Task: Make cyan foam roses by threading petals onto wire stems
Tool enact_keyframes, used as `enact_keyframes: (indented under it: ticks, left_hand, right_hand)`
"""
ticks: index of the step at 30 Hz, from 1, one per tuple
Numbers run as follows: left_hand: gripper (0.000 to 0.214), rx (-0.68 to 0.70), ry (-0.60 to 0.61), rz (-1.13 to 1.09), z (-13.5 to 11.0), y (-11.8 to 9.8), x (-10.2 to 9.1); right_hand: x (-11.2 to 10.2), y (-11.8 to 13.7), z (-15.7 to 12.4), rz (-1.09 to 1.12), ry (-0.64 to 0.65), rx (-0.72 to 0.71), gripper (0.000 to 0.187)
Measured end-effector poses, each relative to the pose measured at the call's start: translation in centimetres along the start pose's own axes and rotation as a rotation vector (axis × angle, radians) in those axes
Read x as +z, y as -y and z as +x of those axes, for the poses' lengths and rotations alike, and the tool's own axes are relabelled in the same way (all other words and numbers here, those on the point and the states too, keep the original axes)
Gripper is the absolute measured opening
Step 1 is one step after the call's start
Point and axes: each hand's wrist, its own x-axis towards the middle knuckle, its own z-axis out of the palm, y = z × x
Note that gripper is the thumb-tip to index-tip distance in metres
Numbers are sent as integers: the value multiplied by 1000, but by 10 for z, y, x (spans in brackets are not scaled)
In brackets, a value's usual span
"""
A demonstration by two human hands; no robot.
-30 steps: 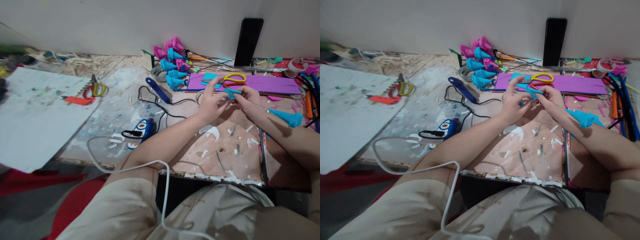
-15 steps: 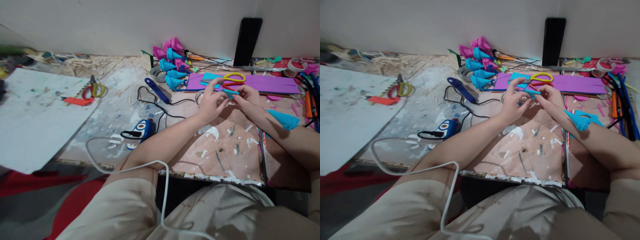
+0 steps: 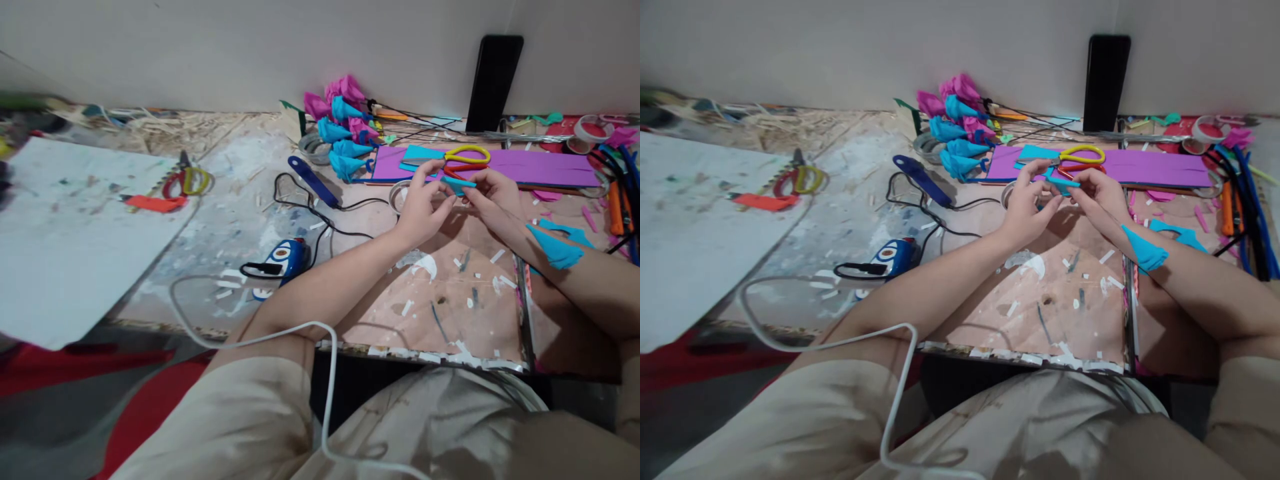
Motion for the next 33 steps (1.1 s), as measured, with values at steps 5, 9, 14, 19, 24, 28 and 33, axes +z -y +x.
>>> enact_keyframes:
  ticks: [5,9,14,19,24,28,33]
  left_hand:
    - [9,-22,-22,-32,1,0,1]
    - [8,-76,-16,-179,2,-4,1]
    - [11,-152,5,-341,4,-7,1]
    - [8,-185,20,-350,5,-10,0]
    - [6,-243,21,-321,4,-13,0]
    - [5,-238,24,-260,4,-14,-1]
    - [4,-220,16,-225,5,-14,-1]
  right_hand:
    - [-2,-3,1,-30,-6,-30,42]
    - [-3,-6,4,-6,-4,-5,44]
    - [-2,-4,4,17,1,15,46]
    - [-3,-8,5,22,15,1,41]
    - [-8,-15,6,-25,15,-22,37]
    - [-8,-13,5,-63,1,-22,38]
    - [-5,-10,4,-65,16,-26,39]
